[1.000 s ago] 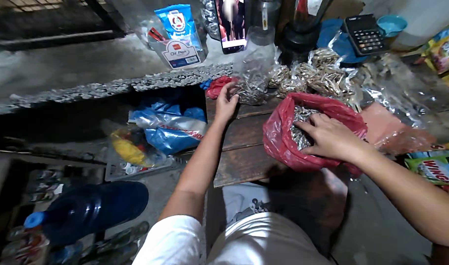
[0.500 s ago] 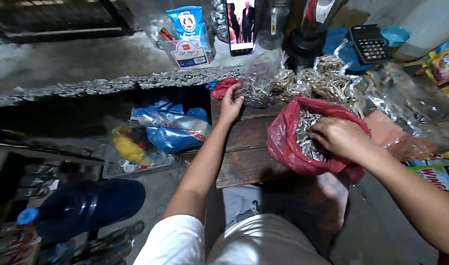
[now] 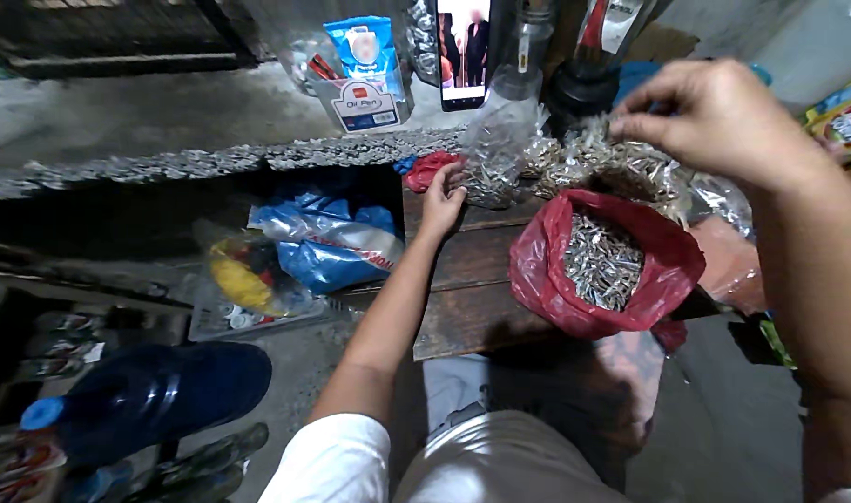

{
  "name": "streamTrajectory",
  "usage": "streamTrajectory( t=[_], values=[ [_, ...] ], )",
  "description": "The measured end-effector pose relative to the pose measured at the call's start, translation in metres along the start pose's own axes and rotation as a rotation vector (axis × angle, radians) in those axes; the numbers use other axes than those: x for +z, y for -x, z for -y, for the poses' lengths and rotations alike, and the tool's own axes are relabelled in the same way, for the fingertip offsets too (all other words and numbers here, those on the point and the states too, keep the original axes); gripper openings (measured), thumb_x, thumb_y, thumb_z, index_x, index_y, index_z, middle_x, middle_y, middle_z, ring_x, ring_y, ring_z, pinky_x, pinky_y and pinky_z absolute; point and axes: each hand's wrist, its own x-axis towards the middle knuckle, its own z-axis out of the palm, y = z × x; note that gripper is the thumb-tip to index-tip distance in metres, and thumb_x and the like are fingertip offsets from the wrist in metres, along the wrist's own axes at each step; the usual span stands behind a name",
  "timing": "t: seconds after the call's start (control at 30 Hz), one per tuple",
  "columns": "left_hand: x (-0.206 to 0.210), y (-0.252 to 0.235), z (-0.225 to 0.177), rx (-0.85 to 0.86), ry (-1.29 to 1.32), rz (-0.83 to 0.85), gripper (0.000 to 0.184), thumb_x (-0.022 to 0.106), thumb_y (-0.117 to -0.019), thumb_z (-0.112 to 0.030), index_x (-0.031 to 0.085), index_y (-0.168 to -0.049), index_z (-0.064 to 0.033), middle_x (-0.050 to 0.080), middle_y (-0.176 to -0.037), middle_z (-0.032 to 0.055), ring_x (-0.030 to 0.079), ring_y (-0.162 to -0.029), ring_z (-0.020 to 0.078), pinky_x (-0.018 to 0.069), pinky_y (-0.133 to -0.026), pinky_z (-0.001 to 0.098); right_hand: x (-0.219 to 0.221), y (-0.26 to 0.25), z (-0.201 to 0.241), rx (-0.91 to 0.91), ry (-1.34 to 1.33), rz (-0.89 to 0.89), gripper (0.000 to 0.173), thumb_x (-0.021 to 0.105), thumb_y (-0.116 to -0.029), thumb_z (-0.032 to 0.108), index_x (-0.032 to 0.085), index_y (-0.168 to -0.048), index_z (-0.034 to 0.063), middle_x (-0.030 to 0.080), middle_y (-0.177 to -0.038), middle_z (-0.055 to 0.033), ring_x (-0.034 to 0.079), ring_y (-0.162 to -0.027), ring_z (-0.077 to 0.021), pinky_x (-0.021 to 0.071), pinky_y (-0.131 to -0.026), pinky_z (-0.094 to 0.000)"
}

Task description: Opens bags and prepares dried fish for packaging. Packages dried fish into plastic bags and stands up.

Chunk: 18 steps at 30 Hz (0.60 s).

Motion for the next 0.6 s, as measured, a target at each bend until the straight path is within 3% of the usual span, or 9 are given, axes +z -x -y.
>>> streamTrajectory(
  t=[0.1,0.23,0.3,0.4,0.5,0.6],
  values=[
    [0.0,-0.001,0.003,0.008,0.02,-0.004,0.046,0.051,-0.0968,0.003,0.045,-0.142,0.0099,0.056,-0.14,0.0255,0.059,-0.125,0.0228,0.0476,-0.105,0.0329,0.001,-0.041,0.015,-0.01,-0.01,-0.037,0.026,0.062,-0.1019,0.021,0.071,-0.112,-0.0015,0.066,-0.112,-0.0228,0.064,-0.098,-0.0312,0.0479,-0.091,-0.0528],
    [0.0,-0.001,0.003,0.004,0.02,-0.008,0.046,0.05,-0.0971,0.004,0.045,-0.142,0.0099,0.056,-0.139,0.0256,0.06,-0.124,0.023,0.0484,-0.104,0.033,0.024,-0.083,0.029,0.013,0.079,0.037,0.027,0.061,-0.1019,0.022,0.072,-0.114,-0.0001,0.063,-0.122,-0.0279,0.059,-0.119,-0.0431,0.0434,-0.1,-0.0632],
    [0.0,-0.001,0.002,-0.008,0.021,-0.003,0.046,0.05,-0.0977,0.004,0.045,-0.143,0.0098,0.056,-0.139,0.0259,0.059,-0.125,0.0237,0.048,-0.105,0.0334,0.038,-0.094,0.033,0.028,0.139,0.12,0.027,0.058,-0.1029,0.019,0.073,-0.117,0.0017,0.059,-0.127,-0.0292,0.056,-0.122,-0.0454,0.0432,-0.1,-0.0652],
    [0.0,0.0,0.0,-0.014,0.018,0.002,0.046,0.049,-0.0981,0.004,0.045,-0.143,0.0096,0.056,-0.14,0.0263,0.059,-0.126,0.0241,0.0476,-0.105,0.0332,0.05,-0.095,0.041,0.054,0.166,0.178,0.024,0.061,-0.1017,0.016,0.073,-0.116,0.0011,0.056,-0.13,-0.0286,0.057,-0.119,-0.0447,0.0455,-0.097,-0.0638],
    [0.001,0.0,0.002,0.0,0.021,0.001,0.046,0.049,-0.098,0.004,0.045,-0.143,0.0101,0.055,-0.14,0.0269,0.059,-0.126,0.0246,0.0478,-0.106,0.0332,0.052,-0.085,0.041,0.04,0.163,0.142,0.028,0.067,-0.0994,0.024,0.07,-0.106,-0.0026,0.055,-0.126,-0.028,0.059,-0.112,-0.0436,0.0467,-0.09,-0.0628],
    [0.002,0.001,0.0,-0.001,0.022,0.016,0.049,0.054,-0.0974,0.002,0.044,-0.145,0.0091,0.054,-0.142,0.0262,0.058,-0.127,0.0239,0.0469,-0.107,0.0326,0.05,-0.065,0.03,0.013,0.103,0.009,0.029,0.062,-0.1016,0.025,0.07,-0.112,-0.0006,0.054,-0.129,-0.0265,0.061,-0.11,-0.0412,0.0486,-0.091,-0.0597]
  ],
)
